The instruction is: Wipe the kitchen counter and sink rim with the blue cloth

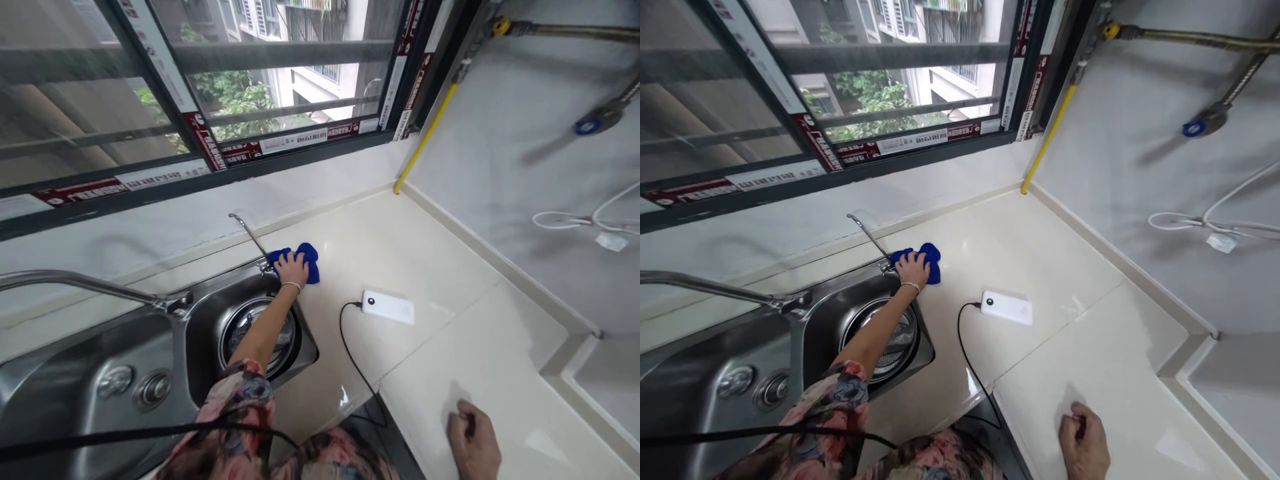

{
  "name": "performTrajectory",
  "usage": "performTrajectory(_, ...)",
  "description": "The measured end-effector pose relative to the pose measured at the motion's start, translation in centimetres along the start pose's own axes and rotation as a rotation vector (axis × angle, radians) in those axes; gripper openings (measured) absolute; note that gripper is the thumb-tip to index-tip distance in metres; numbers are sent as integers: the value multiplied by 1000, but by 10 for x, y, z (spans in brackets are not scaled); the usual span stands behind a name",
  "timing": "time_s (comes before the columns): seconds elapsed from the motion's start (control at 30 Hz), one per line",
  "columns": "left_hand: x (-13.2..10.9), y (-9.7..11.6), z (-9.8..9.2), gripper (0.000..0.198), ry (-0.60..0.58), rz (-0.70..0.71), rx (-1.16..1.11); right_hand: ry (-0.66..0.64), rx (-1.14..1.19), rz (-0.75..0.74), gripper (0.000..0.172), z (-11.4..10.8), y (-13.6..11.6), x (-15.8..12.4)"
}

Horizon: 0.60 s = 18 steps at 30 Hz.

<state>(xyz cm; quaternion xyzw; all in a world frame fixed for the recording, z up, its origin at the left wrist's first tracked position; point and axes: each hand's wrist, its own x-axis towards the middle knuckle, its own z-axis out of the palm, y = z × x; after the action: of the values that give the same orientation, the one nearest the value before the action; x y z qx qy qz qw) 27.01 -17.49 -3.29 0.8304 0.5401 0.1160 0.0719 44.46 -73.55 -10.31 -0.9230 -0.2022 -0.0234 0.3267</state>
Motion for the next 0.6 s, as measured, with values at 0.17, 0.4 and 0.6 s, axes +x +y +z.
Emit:
performTrajectory(0.17, -44, 5, -4, 43, -53, 36, 3, -25, -33, -27, 48, 0, 2, 5)
performTrajectory(0.4, -91, -26, -15, 32, -1, -137, -621, -70, -1, 2, 50, 0, 6, 13)
performTrajectory(0.6, -106, -113, -49, 54, 330, -722, -1135, -91, 22, 36, 47, -1, 9, 17)
